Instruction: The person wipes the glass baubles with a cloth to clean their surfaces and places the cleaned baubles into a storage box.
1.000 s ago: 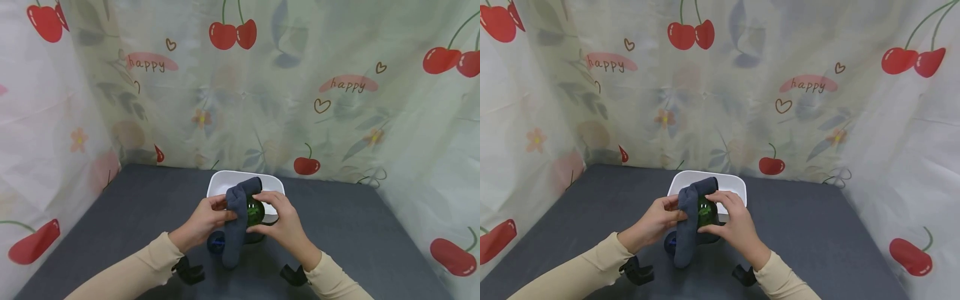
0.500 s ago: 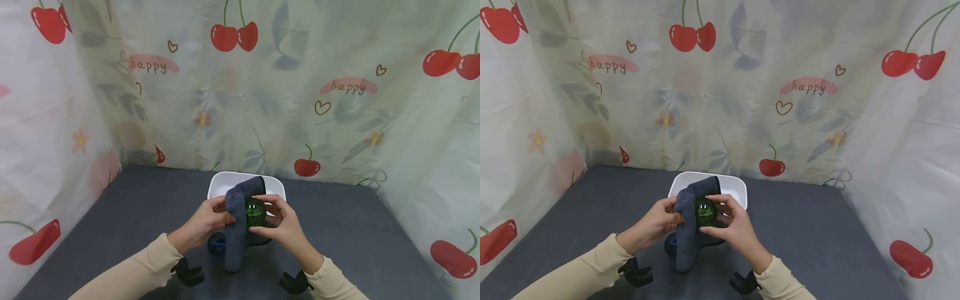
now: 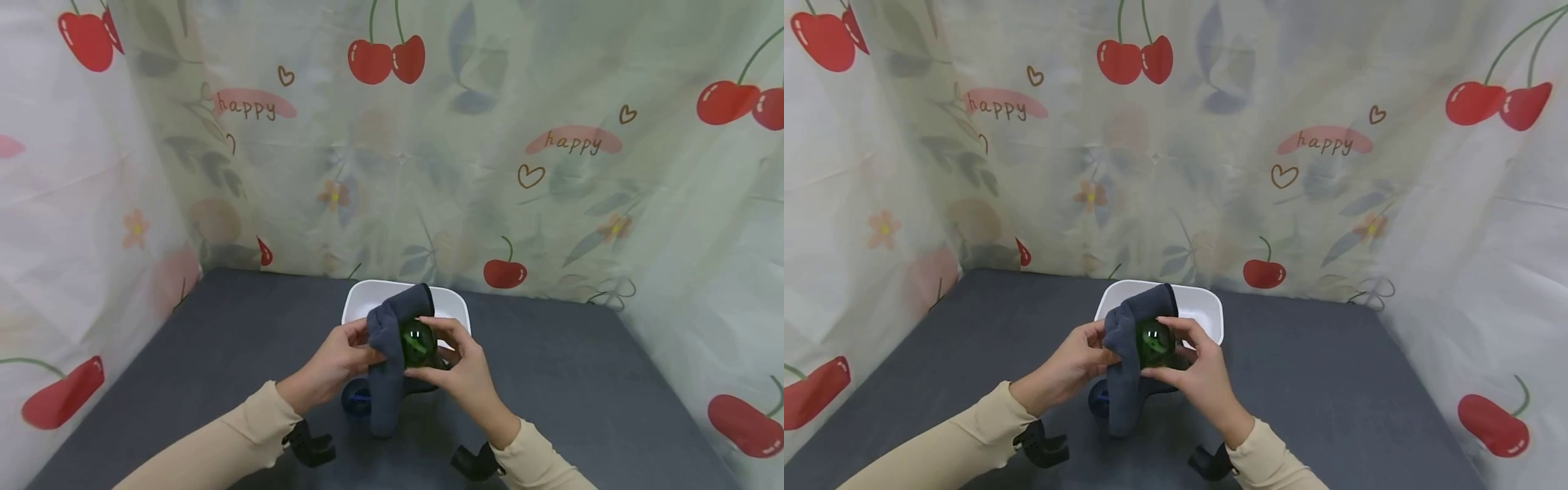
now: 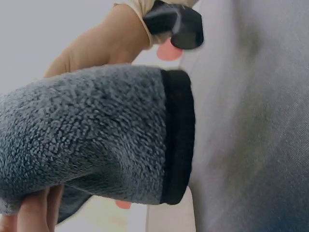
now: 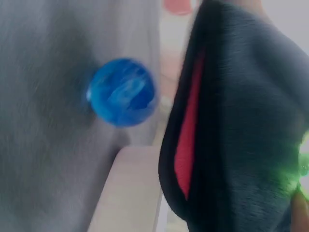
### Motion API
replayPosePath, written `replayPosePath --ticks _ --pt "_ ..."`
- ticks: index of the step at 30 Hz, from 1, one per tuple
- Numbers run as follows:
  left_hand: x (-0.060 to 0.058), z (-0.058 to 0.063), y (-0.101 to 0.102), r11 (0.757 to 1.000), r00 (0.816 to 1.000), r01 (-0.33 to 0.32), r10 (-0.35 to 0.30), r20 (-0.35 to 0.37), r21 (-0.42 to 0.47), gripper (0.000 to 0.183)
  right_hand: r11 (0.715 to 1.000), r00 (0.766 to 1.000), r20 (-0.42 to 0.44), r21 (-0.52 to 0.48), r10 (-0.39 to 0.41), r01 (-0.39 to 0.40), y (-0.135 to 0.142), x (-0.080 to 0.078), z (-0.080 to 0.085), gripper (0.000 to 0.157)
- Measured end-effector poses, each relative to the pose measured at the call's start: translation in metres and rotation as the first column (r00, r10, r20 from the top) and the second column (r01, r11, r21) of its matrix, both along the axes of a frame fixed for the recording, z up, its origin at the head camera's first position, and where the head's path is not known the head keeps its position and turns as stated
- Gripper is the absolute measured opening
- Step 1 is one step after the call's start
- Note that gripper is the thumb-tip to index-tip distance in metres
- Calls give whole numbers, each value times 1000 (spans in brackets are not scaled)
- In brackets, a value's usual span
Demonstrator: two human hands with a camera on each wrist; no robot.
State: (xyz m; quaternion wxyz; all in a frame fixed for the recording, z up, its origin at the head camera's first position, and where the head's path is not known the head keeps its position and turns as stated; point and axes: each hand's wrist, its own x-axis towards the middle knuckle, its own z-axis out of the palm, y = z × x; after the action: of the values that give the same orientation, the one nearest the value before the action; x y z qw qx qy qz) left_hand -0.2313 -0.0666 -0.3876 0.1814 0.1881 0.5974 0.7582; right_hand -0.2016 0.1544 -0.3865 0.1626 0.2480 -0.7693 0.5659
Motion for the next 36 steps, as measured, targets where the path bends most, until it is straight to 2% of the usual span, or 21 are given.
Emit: replayPosePath --ticks 3,6,8,10,12,14,16,18,22,25,30,33,36 --pt "1 0 4 1000 1000 -5 5 11 -12 59 995 995 -78 72 -64 70 -3 -1 -3 70" --pt "0 -3 5 999 999 -38 38 7 -27 56 975 981 -153 168 -120 146 -4 -1 -3 72" --pt "0 -5 5 999 999 -49 49 5 -22 54 980 991 -93 165 -101 115 -2 -2 -2 73" --pt "0 -6 4 999 999 -51 51 10 -8 51 995 999 26 92 -40 37 0 -3 1 74" --pt "0 -6 4 999 999 -49 49 20 6 51 998 988 148 -38 53 -48 3 -4 4 73" --pt "1 -4 5 999 998 -47 47 29 10 52 983 965 220 -147 141 -110 6 -6 6 72" --pt "1 -2 5 999 999 -41 41 23 -2 55 970 953 228 -185 200 -160 7 -7 7 70" --pt "2 0 6 999 999 -37 37 16 -15 57 968 949 227 -169 221 -185 8 -8 7 67" --pt "2 1 6 999 999 -34 34 -1 -33 55 977 953 222 -100 206 -188 10 -10 8 61" --pt "3 1 5 998 999 -53 53 -4 -23 51 982 961 208 -86 183 -168 10 -10 8 61" --pt "4 1 5 994 994 -105 105 -3 -16 47 983 968 182 -97 171 -155 8 -6 8 67" --pt "4 2 6 994 994 -103 103 -24 -30 50 982 971 166 -105 171 -155 7 -5 8 71" --pt "4 3 6 996 996 -81 79 -38 -30 52 976 967 156 -119 201 -183 9 -6 7 68"
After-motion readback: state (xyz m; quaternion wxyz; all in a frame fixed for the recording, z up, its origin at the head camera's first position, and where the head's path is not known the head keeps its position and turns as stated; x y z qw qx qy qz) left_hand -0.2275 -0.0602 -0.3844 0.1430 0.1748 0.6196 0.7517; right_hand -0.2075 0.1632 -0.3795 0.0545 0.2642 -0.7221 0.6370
